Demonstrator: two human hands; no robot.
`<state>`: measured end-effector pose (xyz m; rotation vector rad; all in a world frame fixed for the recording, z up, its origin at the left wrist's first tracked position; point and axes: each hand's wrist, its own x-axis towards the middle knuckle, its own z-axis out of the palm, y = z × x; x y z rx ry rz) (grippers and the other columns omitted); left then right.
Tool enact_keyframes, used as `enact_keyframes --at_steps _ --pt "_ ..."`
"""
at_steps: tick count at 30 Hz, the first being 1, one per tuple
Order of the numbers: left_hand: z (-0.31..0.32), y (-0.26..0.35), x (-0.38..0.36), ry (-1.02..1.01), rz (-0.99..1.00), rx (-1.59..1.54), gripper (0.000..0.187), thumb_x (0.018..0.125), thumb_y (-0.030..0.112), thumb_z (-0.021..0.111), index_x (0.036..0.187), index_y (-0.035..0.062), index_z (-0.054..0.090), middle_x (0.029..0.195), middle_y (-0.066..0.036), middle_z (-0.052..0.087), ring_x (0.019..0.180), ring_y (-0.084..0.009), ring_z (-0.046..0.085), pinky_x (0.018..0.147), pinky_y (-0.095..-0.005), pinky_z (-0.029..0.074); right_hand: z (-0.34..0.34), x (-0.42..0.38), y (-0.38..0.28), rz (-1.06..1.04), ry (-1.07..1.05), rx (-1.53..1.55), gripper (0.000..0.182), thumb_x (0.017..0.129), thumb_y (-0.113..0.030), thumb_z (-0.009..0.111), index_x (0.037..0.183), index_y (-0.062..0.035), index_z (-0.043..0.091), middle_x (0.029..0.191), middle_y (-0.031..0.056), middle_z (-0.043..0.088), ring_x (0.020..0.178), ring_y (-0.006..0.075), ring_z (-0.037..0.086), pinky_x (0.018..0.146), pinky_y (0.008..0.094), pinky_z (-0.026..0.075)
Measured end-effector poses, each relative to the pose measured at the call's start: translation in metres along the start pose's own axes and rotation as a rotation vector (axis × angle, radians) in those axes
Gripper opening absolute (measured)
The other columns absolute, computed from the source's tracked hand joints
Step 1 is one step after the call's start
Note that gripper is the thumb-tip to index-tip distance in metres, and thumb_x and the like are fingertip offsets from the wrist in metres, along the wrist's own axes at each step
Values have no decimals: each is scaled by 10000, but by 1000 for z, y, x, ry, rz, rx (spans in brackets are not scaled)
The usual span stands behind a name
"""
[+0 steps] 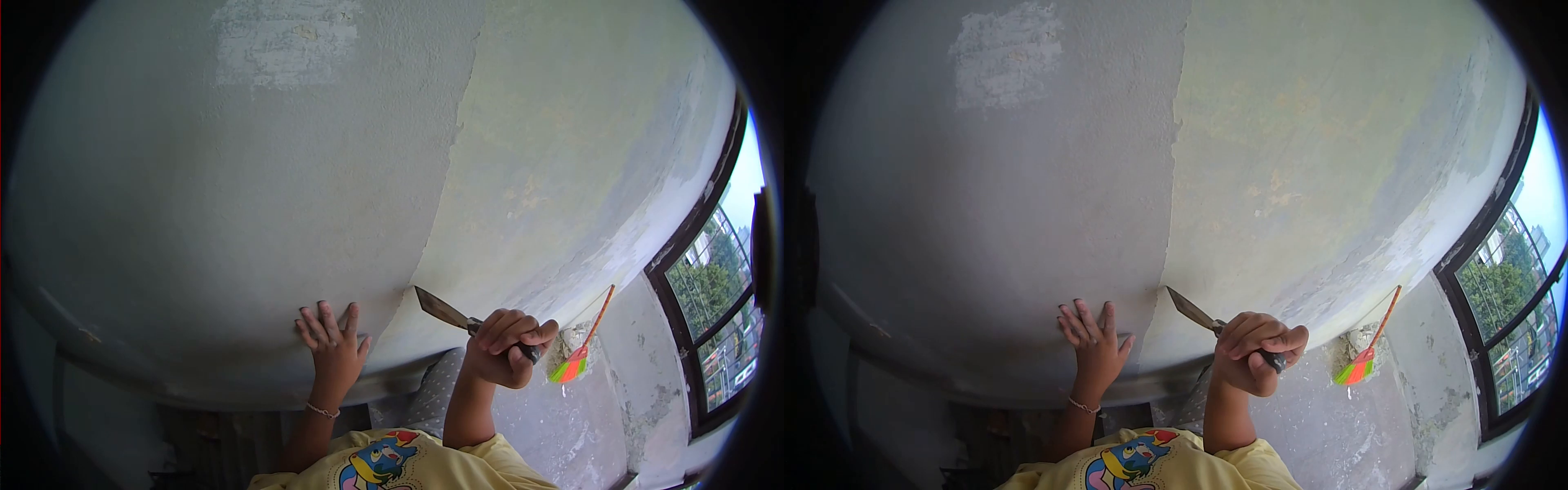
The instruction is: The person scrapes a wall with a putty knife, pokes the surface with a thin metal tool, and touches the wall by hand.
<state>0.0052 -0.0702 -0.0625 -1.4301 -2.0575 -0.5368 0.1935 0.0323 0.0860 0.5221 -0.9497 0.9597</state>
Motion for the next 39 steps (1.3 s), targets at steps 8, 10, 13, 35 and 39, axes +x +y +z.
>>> enact_keyframes --at_steps 8,10,13,35,39 --pt "-74 73 2 -179 -11 -506 866 873 363 753 1553 74 303 1571 -341 205 1464 -532 205 1093 -650 278 -35 -9 0 85 365 120 122 757 -85 563 858 -53 503 558 61 480 444 155 449 391 286 404" --pt "-53 86 -10 -614 -102 -1419 685 952 306 688 1502 39 380 1438 -233 475 1360 -331 461 1087 -465 379 -43 -16 -5 173 556 353 117 771 -98 577 863 -53 520 567 34 482 444 126 432 389 264 382" --pt "-51 97 -15 -664 -350 -2024 618 1010 344 625 1483 10 409 1290 -134 605 1211 -196 573 1065 -351 419 -37 -25 -15 268 638 394 84 793 -81 572 842 -56 510 577 8 448 464 111 414 421 251 373" --pt "-123 17 47 -510 -83 -1735 283 1028 134 579 1208 -77 638 1183 -126 717 889 -90 626 819 -255 530 -26 -26 -93 1576 -296 -356 401 896 -4 694 1282 60 607 1006 127 711 898 137 632 837 280 490" --pt "-119 25 44 -612 -129 -1721 253 1031 142 578 1148 -74 639 1225 -160 714 890 -84 641 824 -264 540 -21 -31 -87 1605 -608 -535 377 893 -77 750 1248 9 655 993 107 727 887 107 632 782 280 498"
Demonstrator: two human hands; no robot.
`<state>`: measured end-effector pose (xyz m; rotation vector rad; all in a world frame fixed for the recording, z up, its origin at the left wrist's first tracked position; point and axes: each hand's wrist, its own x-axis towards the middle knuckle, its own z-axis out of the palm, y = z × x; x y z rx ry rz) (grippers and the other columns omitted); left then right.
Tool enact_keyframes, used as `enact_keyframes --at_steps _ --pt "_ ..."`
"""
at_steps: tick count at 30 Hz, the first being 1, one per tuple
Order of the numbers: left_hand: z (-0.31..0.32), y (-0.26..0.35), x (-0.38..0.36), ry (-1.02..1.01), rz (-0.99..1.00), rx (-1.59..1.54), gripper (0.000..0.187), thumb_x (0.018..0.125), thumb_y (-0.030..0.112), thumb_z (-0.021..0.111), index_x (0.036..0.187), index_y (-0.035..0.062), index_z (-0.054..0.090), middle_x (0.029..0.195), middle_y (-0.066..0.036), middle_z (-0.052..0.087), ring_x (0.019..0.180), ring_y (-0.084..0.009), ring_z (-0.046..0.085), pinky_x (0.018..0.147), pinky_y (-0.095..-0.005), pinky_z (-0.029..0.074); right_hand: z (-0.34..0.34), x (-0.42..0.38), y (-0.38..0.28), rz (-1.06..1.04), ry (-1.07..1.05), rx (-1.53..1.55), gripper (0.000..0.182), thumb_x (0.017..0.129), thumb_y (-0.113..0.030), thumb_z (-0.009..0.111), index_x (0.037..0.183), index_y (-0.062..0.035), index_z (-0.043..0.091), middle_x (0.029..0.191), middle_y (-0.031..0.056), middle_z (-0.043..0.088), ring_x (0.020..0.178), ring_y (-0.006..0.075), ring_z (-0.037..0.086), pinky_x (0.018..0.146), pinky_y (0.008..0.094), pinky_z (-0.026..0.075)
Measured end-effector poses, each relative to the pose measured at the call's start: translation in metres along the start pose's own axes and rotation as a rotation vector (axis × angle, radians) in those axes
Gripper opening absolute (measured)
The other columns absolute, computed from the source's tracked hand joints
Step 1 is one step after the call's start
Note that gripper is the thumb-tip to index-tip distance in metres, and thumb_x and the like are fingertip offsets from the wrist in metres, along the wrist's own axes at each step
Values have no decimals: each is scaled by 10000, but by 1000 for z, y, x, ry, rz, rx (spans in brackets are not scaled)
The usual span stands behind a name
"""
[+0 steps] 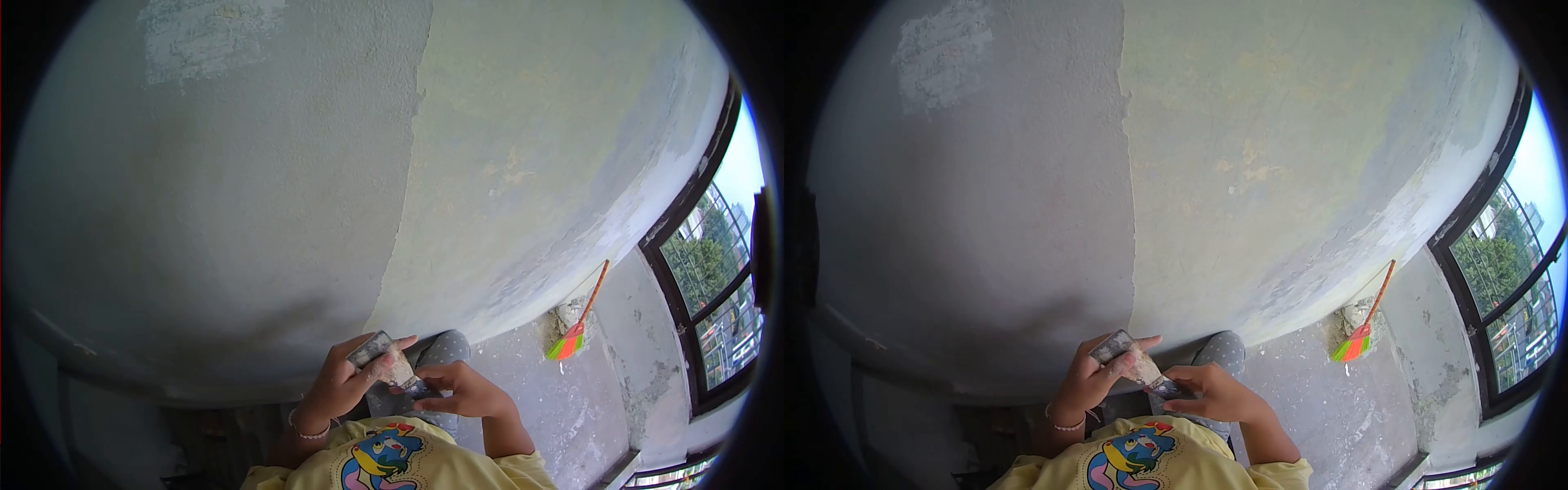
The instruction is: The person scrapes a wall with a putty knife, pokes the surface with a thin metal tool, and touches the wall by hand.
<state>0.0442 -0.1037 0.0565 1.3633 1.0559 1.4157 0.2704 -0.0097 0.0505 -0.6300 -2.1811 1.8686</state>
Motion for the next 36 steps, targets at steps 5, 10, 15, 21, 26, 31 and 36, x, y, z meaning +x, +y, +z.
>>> enact_keyframes --at_steps 5,10,15,21,26,31,36 --pt "-2 5 -4 46 -31 12 329 1024 134 586 1280 -71 610 1183 -138 728 986 -101 644 908 -269 509 -4 10 0 -183 -47 -38 327 901 -143 766 1189 -9 688 989 113 763 828 127 700 717 304 518" --pt "-30 -14 -22 226 -119 247 418 1056 271 527 1324 -43 595 1211 -166 715 1077 -210 670 979 -334 486 -42 6 -21 -58 94 -363 304 916 -147 746 1189 -26 686 951 92 766 784 168 720 707 306 526" --pt "-64 -41 -49 258 -405 311 651 1064 479 401 1420 -55 509 1333 -190 653 1282 -272 569 1074 -389 417 -59 12 -20 18 306 -468 256 936 -136 717 1160 -19 681 907 102 754 738 176 700 686 308 526" --pt "-83 -59 -72 570 -481 121 829 1033 617 329 1478 -77 416 1438 -226 563 1344 -364 522 1086 -425 399 -64 27 -20 -111 359 -618 249 932 -149 716 1138 -15 674 780 142 691 640 226 652 631 335 505" --pt "-95 -62 -85 617 -427 -123 910 1000 684 295 1508 -67 365 1491 -210 509 1343 -348 512 1044 -392 413 -67 39 -27 -82 360 -662 243 917 -179 737 1091 -14 693 722 142 667 594 255 631 598 339 493" --pt "-94 -57 -88 567 -293 -559 967 991 687 330 1537 -106 240 1571 -246 373 1379 -377 465 1079 -404 393 -71 44 -30 -143 389 -713 228 902 -186 756 1043 -11 720 702 143 665 561 232 619 576 331 488" --pt "-106 -61 -89 531 -100 -1034 1048 968 717 378 1474 -192 249 1528 -329 349 1420 -419 381 1130 -435 369 -79 40 -20 -111 410 -630 236 888 -188 771 1050 -20 734 682 140 660 537 217 604 561 325 486"
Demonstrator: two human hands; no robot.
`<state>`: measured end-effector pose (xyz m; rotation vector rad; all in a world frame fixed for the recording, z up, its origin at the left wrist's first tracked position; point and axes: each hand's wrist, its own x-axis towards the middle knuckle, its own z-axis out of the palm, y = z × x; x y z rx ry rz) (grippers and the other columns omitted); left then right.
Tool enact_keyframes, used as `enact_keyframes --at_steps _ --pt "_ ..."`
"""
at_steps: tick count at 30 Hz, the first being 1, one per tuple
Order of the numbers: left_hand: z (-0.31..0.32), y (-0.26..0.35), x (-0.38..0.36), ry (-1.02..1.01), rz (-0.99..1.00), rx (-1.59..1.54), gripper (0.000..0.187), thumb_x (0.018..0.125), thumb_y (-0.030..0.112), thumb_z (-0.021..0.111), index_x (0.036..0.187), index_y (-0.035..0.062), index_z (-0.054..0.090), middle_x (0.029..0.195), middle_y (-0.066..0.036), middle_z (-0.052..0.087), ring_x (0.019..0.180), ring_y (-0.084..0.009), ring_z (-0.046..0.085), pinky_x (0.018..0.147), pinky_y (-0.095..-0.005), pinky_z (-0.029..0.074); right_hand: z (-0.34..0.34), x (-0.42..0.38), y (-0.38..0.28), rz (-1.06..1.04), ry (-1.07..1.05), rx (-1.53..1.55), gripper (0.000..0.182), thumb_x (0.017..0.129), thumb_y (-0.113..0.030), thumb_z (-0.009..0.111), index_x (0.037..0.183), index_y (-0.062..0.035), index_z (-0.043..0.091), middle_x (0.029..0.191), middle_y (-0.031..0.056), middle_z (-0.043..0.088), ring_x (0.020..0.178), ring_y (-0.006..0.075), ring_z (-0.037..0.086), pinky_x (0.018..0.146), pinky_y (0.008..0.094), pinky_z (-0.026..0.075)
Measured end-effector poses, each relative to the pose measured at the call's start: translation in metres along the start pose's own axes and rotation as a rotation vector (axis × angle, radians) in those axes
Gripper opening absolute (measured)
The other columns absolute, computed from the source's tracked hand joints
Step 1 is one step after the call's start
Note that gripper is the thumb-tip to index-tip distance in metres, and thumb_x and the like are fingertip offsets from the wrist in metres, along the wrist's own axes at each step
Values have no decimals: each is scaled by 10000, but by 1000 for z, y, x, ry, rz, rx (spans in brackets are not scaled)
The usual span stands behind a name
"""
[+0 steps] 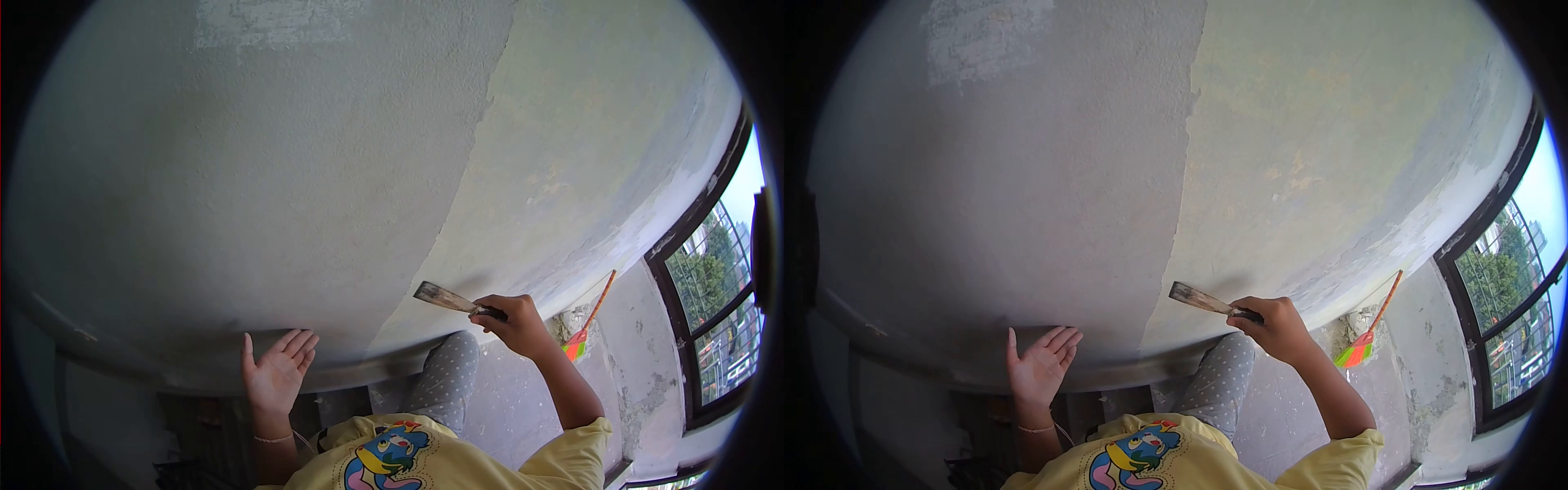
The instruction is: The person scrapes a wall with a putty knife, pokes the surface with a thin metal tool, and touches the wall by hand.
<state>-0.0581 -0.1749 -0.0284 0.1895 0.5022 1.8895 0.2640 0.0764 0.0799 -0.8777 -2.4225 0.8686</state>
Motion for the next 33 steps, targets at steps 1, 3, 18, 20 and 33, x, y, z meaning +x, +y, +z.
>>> enact_keyframes --at_steps 1,3,18,20,33 --pt "2 0 0 3 2 -2 1048 968 717 378 1474 -192 249 1528 -329 349 1420 -419 381 1130 -435 369 1 2 -1 -1 -4 0 236 888 -188 771 1050 -20 734 682 140 660 537 217 604 561 325 486" --pt "5 2 1 -57 -9 -79 1056 964 716 399 1443 -216 269 1506 -356 354 1426 -434 357 1158 -449 348 7 4 -3 3 -17 -5 245 886 -200 777 1046 -19 736 671 133 657 527 214 599 555 324 482" --pt "10 -3 2 -62 42 -201 1057 968 719 358 1371 -257 317 1471 -395 365 1432 -480 319 1188 -472 301 -11 5 -34 -6 45 -166 250 854 -231 811 967 -15 755 655 133 664 514 235 618 537 316 487" --pt "9 -2 3 -55 39 -223 1066 965 724 353 1368 -262 310 1473 -402 356 1435 -482 314 1190 -475 295 -16 1 -34 -8 63 -196 247 853 -233 812 957 -15 757 655 133 664 513 235 617 535 316 486" --pt "13 14 7 -7 -34 -525 1139 965 712 347 1383 -316 88 1486 -520 131 1481 -569 88 1179 -537 251 -22 -7 -44 77 130 -202 243 834 -169 833 940 35 754 648 149 661 513 155 556 538 294 468"
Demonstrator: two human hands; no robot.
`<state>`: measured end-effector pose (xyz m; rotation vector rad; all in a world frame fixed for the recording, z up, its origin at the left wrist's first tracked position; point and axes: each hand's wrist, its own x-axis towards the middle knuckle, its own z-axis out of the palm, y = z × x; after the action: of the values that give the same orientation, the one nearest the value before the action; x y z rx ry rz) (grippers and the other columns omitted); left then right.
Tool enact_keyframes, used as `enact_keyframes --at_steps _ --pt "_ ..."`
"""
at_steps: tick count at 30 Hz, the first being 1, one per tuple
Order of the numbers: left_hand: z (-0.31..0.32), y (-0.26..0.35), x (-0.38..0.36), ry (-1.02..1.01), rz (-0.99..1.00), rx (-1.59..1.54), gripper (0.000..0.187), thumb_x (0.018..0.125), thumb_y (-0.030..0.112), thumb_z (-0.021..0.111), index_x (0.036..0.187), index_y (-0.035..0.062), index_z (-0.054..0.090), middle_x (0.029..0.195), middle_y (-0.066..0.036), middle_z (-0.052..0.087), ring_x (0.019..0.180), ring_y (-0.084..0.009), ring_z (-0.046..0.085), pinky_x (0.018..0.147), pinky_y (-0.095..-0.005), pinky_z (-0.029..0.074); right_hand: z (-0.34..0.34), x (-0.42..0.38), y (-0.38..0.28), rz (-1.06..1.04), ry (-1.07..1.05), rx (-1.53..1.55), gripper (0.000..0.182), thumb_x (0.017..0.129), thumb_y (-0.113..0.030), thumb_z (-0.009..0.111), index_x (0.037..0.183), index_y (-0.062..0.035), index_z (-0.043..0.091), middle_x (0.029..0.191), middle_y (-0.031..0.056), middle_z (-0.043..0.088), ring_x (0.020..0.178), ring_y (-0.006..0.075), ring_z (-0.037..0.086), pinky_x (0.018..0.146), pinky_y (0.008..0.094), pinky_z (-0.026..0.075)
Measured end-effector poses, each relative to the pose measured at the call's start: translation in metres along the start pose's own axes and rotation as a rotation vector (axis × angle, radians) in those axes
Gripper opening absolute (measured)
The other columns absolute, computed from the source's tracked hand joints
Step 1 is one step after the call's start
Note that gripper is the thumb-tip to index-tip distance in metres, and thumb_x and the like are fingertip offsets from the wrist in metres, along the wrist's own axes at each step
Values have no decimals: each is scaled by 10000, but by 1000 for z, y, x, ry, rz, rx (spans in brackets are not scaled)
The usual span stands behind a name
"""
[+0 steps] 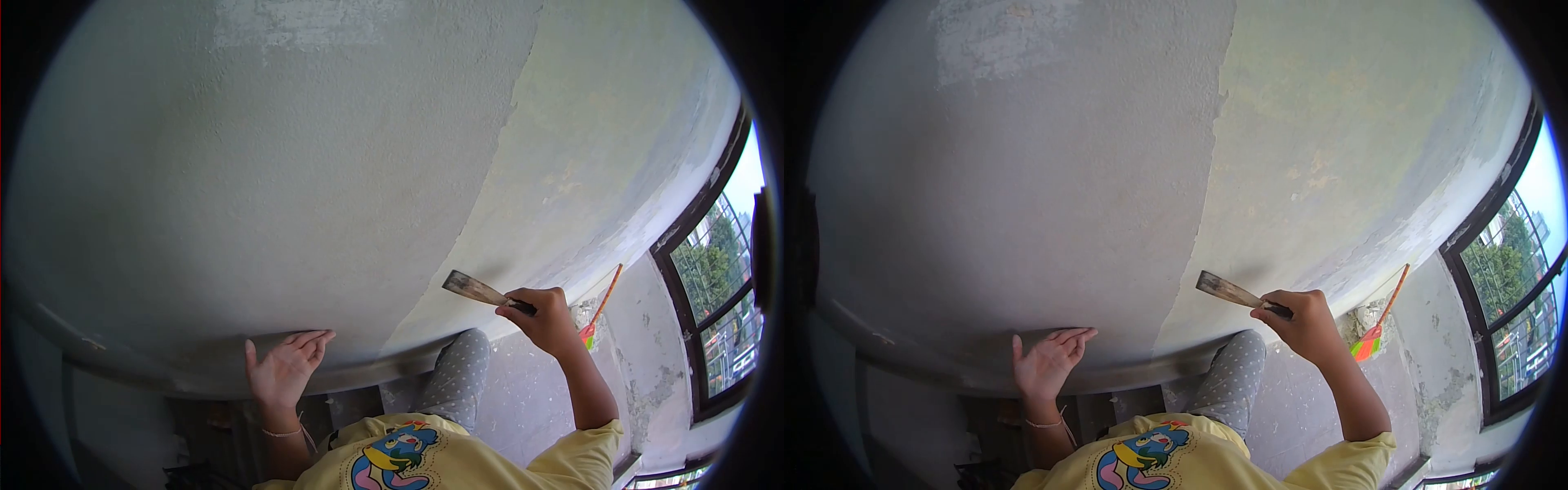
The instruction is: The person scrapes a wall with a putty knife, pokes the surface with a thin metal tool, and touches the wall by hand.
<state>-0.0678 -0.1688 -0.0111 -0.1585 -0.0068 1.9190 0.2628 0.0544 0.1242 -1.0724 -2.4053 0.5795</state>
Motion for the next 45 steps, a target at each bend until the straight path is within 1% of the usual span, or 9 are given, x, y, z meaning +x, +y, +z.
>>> enact_keyframes --at_steps 8,15,18,22,26,30,34,39,45 --pt "13 4 4 63 -28 -121 1130 962 693 360 1482 -207 -83 1575 -431 -32 1504 -540 -81 1172 -518 240 19 5 -6 -48 14 38 222 850 -209 811 917 -3 760 664 145 671 511 240 605 544 324 491" --pt "17 5 4 104 -28 -161 1121 966 716 318 1512 -125 -183 1597 -389 -139 1511 -513 -120 1163 -508 236 6 -4 15 29 66 -7 223 833 -194 832 918 3 771 623 123 659 493 161 586 520 292 474" --pt "20 5 5 133 -28 -183 1108 971 711 313 1517 -111 -193 1599 -383 -157 1513 -507 -125 1159 -500 237 18 1 3 24 31 46 220 828 -158 836 913 32 767 636 111 672 523 98 556 526 263 461" --pt "21 6 5 138 -36 -175 1102 974 703 317 1517 -106 -198 1600 -378 -167 1514 -502 -133 1155 -492 240 29 8 0 12 9 42 216 843 -204 822 907 -5 769 624 116 664 488 180 591 526 296 481" --pt "18 8 5 101 -47 -188 1103 971 679 362 1522 -99 -193 1602 -373 -170 1513 -504 -140 1150 -507 248 31 -2 9 -43 34 69 216 839 -202 823 898 -2 765 624 117 663 481 183 584 523 298 478" --pt "16 7 4 41 -53 -172 1105 968 651 399 1520 -86 -211 1577 -400 -217 1514 -489 -162 1146 -504 242 13 -4 13 131 41 50 208 820 -167 842 883 18 770 662 106 696 543 100 593 547 260 483" --pt "20 5 4 66 -53 -174 1101 968 654 396 1524 -84 -204 1579 -396 -217 1514 -489 -161 1146 -507 243 34 6 -2 10 48 98 232 824 -167 839 903 36 760 617 97 662 523 89 552 526 257 454" --pt "21 6 5 97 -60 -195 1108 955 653 418 1529 -105 -149 1610 -369 -145 1512 -512 -134 1150 -528 247 33 -2 1 67 7 129 248 825 -204 838 922 12 767 623 142 662 484 174 596 525 294 482" --pt "24 8 6 93 -84 -185 1113 955 668 399 1528 -97 -172 1607 -369 -167 1515 -503 -136 1143 -526 252 20 -16 29 79 70 5 246 808 -191 847 907 21 768 626 145 672 496 181 625 526 284 495"
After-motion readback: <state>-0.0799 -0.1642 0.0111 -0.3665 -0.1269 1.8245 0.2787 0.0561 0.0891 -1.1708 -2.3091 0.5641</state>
